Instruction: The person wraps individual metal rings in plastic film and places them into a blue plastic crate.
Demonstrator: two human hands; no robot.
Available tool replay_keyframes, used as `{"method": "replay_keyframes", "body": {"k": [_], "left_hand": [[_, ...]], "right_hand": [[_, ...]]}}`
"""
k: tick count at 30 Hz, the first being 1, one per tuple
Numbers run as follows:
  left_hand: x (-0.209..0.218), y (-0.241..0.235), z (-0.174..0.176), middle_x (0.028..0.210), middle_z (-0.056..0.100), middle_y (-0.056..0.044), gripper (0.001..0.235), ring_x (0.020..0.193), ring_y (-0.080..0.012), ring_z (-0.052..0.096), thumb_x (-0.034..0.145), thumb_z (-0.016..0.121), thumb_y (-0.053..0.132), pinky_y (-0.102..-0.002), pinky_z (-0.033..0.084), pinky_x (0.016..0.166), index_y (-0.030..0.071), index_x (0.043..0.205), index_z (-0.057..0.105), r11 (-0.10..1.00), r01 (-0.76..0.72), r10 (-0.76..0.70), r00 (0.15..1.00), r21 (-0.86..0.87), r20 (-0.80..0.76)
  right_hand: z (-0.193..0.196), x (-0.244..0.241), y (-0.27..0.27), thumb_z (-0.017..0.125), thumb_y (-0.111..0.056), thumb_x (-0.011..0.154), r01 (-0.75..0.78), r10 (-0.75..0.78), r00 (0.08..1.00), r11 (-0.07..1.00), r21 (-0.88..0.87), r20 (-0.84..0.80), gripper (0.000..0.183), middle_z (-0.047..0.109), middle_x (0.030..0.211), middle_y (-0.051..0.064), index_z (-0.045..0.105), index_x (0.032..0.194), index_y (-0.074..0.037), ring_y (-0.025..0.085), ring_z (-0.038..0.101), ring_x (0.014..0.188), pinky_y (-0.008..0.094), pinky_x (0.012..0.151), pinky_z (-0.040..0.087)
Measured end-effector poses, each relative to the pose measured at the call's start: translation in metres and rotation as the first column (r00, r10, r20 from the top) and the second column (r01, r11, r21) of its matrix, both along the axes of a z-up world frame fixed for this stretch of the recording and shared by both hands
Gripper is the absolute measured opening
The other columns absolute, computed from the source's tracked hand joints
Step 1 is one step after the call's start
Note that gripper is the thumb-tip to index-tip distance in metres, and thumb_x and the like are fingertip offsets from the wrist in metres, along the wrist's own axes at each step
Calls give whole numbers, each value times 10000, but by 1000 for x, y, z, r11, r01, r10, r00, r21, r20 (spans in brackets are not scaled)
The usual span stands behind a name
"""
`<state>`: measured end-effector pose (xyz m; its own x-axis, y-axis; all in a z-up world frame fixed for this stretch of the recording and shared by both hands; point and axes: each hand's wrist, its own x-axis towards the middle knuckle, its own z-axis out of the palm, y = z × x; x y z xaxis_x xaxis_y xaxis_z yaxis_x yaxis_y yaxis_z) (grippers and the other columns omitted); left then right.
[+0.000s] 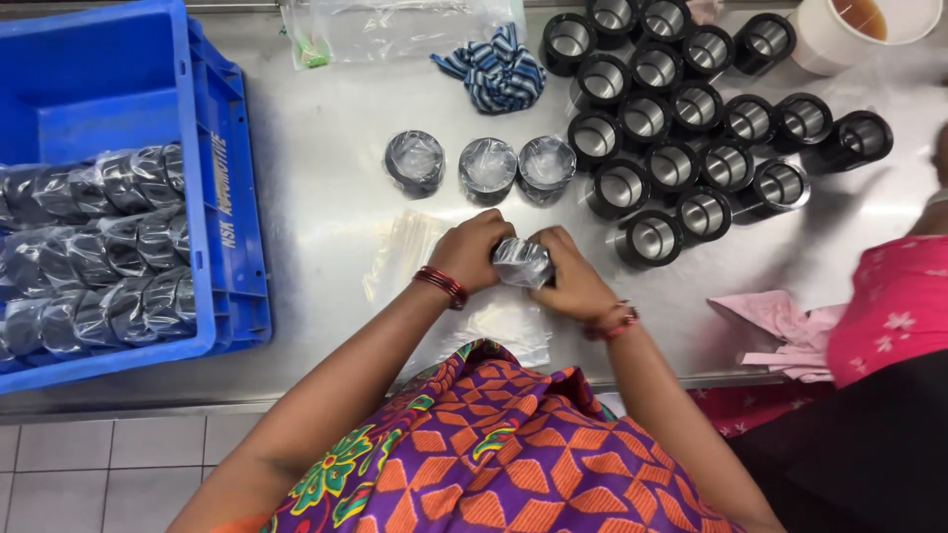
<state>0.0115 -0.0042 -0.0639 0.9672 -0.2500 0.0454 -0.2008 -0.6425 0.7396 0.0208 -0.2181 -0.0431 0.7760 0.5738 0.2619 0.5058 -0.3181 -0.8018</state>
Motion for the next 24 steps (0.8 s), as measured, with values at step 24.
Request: {"method": "replay_keyframes", "body": {"k": [24], "left_hand": [[-48, -33, 22, 933, 677, -57, 170, 859, -293, 664, 717, 821, 232, -432, 527, 714, 133, 853, 794, 992, 124, -124, 988, 6, 95]], "right_hand": [[-26, 23, -20, 737, -87, 850, 483, -425, 850, 864, -140, 311, 529, 475, 1426, 172, 587, 1355, -120, 385, 507, 1354, 453, 1099, 491]]}}
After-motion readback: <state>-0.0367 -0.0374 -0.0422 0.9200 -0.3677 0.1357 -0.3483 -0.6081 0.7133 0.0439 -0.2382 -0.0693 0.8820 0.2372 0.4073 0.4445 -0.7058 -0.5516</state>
